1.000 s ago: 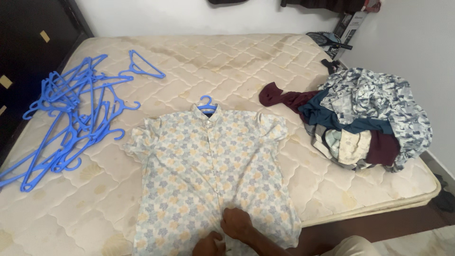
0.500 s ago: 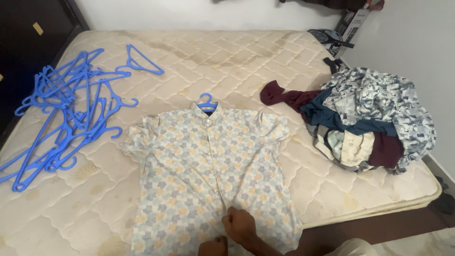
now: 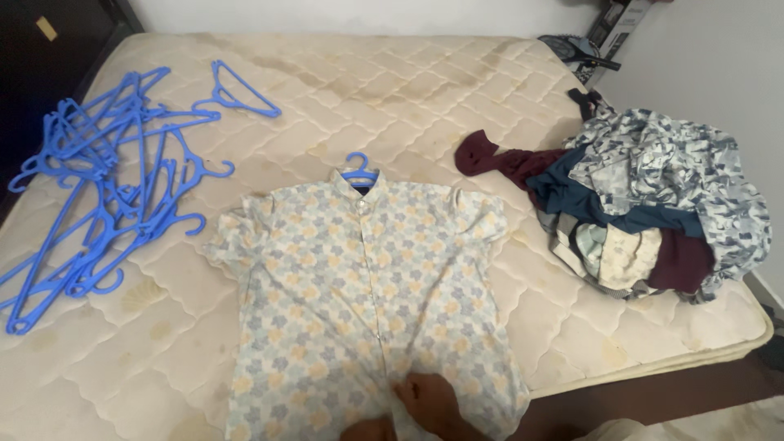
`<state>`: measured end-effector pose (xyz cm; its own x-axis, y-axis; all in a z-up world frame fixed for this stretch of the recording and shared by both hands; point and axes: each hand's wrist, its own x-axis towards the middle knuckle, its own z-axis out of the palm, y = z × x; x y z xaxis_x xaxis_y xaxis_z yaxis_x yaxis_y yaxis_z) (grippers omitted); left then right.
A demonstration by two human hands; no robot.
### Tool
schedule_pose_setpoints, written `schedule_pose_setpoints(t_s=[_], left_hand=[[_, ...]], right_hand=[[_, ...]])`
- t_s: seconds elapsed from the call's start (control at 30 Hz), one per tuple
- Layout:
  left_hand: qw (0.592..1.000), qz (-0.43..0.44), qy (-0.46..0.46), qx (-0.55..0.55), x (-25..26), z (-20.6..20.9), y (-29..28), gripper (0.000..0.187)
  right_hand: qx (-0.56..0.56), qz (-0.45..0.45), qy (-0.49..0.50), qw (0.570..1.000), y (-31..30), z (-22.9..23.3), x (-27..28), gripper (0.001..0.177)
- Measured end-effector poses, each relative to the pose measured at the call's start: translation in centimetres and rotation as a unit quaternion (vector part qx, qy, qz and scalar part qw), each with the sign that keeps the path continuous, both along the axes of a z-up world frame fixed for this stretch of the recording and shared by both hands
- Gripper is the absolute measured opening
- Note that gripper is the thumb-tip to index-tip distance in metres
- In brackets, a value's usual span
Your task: The person buttons a patterned short-sleeved shirt laid flat on a mattress, then places it on a hanger and hangs it in a wardrobe.
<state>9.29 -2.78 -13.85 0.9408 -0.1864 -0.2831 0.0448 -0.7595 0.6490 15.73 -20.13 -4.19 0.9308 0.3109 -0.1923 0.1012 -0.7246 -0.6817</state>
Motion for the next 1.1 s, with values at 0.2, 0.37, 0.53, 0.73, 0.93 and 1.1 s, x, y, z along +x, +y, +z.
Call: schedule_pose_setpoints(t_s=[0.2, 0.37, 0.53, 0.73, 0.93, 1.1], left_hand=[[0.986, 0.087, -0.09, -0.111, 2.9, 8.1, 3.8, 0.021], [0.971, 0.157, -0.148, -0.103, 9.1, 12.6, 5.7, 0.022], [0.955, 0.215, -0.184, -0.085, 15.2, 15.0, 6.9, 0.022], [0.919, 0.233, -0.299, -0.111, 21.5, 13.0, 7.2, 0.01], [0.89, 0.294, -0.325, -0.126, 25.4, 9.8, 5.8, 0.018], [0.906, 0.338, -0.23, -0.112, 26.3, 10.8, 4.4, 0.013]], right_hand=[[0.061, -0.038, -0.146, 0.987, 2.6, 0.9, 5.8, 0.035], [0.083, -0.049, -0.132, 0.987, 5.9, 2.8, 13.0, 0.032], [0.143, -0.063, -0.162, 0.974, 8.5, 3.9, 19.1, 0.022], [0.147, -0.086, -0.128, 0.977, 10.8, 2.2, 23.1, 0.029], [0.199, -0.12, -0.18, 0.956, 10.6, -2.8, 23.2, 0.02], [0.219, -0.147, -0.141, 0.954, 10.0, -4.0, 23.7, 0.015]])
